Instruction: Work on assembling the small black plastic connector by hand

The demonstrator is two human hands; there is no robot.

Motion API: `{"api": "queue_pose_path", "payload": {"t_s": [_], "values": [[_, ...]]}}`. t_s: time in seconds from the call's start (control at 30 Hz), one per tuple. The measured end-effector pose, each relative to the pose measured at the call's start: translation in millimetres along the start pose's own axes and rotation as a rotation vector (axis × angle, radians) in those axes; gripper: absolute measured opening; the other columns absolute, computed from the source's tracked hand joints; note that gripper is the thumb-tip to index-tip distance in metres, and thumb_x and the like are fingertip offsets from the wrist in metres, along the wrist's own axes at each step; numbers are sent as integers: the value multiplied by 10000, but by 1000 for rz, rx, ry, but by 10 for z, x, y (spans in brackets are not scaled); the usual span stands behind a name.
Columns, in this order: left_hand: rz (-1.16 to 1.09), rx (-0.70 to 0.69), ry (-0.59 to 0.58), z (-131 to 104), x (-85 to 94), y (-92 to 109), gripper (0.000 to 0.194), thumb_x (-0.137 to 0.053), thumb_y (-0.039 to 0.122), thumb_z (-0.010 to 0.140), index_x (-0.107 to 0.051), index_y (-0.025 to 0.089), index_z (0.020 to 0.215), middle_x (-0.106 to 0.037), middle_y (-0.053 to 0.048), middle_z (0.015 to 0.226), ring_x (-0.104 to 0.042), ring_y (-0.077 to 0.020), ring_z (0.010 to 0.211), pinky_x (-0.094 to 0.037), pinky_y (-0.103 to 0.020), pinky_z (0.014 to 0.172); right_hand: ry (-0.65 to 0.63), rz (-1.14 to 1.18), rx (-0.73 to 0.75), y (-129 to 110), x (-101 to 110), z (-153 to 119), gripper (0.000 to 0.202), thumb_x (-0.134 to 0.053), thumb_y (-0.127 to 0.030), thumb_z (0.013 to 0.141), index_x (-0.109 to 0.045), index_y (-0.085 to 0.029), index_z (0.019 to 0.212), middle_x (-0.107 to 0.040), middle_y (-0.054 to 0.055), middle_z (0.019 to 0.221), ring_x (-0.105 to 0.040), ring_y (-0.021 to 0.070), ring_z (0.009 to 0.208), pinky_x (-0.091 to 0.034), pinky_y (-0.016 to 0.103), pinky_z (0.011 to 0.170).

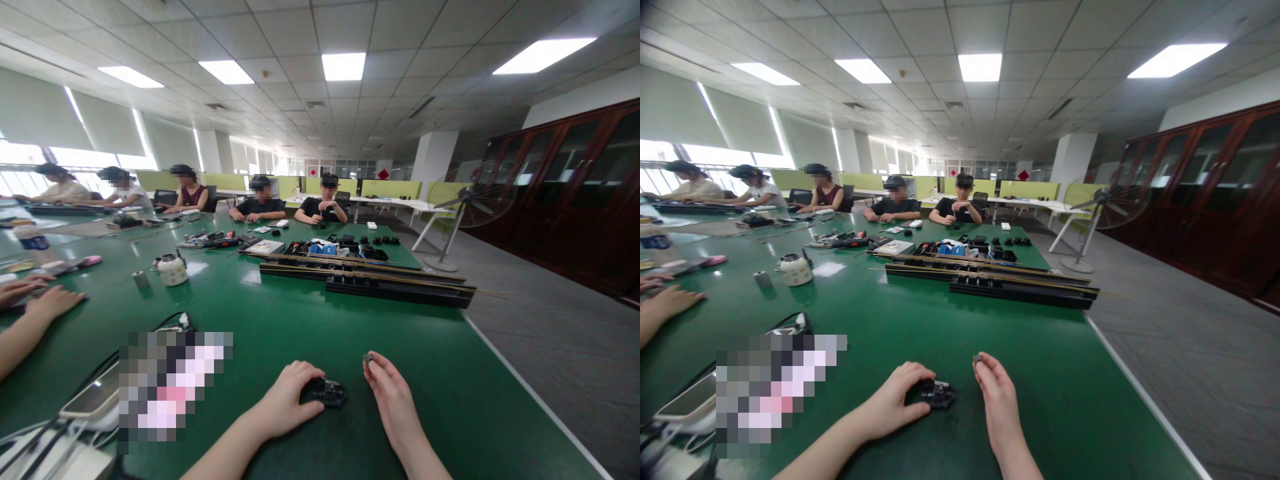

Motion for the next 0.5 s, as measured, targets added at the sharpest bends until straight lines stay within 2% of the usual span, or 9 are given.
{"api": "queue_pose_path", "payload": {"t_s": [0.13,0.3,0.5], "values": [[-8,-3,8,-2,4,2,388,-655,223,716,-563,238,1092,-599,-41,1058,-506,-234,1004,-387,-351,914,-36,-116,43,-11,-33,-9,447,-783,-421,549,-658,-179,902,-703,43,902,-621,206,922,-440,343,906],[-22,-3,15,-5,8,-2,392,-662,205,708,-564,239,1085,-600,-37,1057,-505,-230,1006,-385,-344,912,-81,-223,81,-4,-72,-17,418,-767,-429,573,-663,-175,887,-714,62,892,-638,219,903,-458,351,884],[-18,2,15,-2,6,-13,399,-672,201,704,-565,236,1087,-597,-31,1062,-501,-221,1009,-380,-327,910,-244,-433,171,-3,-231,-77,342,-718,-403,629,-678,-178,883,-716,73,896,-644,229,876,-465,376,871]]}}
Point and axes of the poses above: each hand's wrist, its own z-axis towards the middle knuckle, its own x-axis out of the back of the hand, y = z × x, the point moved 8 cm from there along z, towards the middle knuckle
